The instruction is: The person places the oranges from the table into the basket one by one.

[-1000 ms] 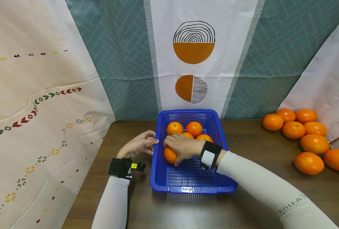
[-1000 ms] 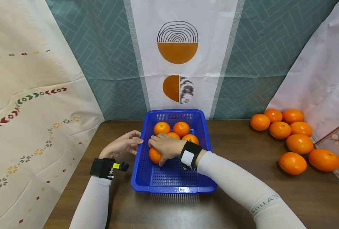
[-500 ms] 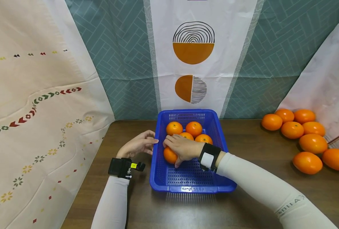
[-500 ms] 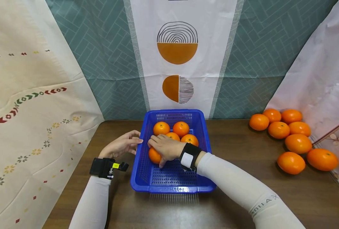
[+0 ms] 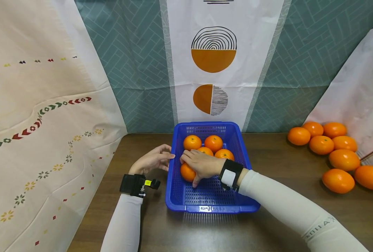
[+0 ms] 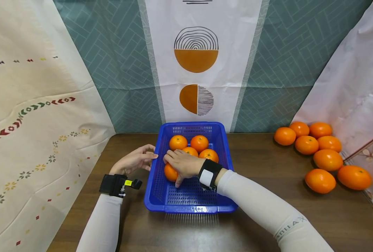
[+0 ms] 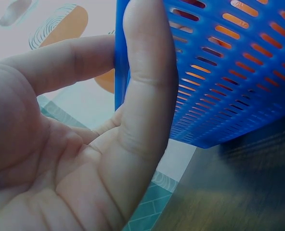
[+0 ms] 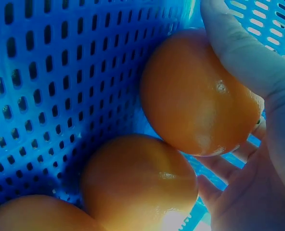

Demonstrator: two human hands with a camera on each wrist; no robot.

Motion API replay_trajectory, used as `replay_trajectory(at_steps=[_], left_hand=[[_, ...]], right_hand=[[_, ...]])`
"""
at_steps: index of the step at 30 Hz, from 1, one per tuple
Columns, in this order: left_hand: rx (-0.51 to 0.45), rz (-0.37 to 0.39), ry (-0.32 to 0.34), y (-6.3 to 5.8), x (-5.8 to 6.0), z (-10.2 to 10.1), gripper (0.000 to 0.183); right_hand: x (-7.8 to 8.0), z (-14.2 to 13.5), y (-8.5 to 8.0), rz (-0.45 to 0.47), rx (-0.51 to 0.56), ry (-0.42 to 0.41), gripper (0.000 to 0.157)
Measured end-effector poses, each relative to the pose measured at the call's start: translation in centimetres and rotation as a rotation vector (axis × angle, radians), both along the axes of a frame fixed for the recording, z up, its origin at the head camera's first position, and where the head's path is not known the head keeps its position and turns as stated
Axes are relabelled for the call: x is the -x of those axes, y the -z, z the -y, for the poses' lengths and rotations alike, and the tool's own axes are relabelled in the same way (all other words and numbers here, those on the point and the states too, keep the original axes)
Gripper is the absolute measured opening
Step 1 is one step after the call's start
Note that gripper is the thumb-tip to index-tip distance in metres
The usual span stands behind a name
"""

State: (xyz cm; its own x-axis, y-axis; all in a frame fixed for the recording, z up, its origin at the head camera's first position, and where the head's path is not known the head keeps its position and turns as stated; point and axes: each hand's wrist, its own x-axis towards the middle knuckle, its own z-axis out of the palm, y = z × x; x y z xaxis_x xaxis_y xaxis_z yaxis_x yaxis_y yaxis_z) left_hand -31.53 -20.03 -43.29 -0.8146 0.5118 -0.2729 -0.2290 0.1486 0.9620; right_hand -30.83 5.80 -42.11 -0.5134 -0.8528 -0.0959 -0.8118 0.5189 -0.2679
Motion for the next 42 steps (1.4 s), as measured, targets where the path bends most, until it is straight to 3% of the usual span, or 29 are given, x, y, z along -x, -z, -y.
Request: replay_trajectory(at_steps=[8, 16, 23, 33, 38, 42], left_hand=[[-0.006, -0.006, 0.0, -0.2, 0.0, 0.1, 0.035], [-0.012, -0.001, 0.004, -0.3, 0.2, 0.2, 0.034], [-0.009, 0.005, 0.0, -0.3, 0.1, 0.2, 0.035], [-0.02, 0.011, -0.001, 0.0, -0.1, 0.1, 0.034], [-0.02, 0.016, 0.008, -0.1, -0.2, -0.3, 0.035], [-0.013, 0.007, 0.006, -0.2, -0.4, 0.0, 0.035]], right_hand=[[0.2, -0.4, -0.8, 0.063, 0.119, 0.025, 0.092], [0.8, -1.8, -2.7, 0.093, 0.233, 0.093, 0.073], [1.8, -4.7, -4.8, 0.124, 0.422, 0.166, 0.062], [1.9, -9.8, -8.0, -0.03, 0.828, 0.27, 0.04], [1.2, -13.5, -7.9, -0.083, 1.002, 0.403, 0.026], [0.7, -15.6, -7.2, -0.088, 1.08, 0.454, 0.025]])
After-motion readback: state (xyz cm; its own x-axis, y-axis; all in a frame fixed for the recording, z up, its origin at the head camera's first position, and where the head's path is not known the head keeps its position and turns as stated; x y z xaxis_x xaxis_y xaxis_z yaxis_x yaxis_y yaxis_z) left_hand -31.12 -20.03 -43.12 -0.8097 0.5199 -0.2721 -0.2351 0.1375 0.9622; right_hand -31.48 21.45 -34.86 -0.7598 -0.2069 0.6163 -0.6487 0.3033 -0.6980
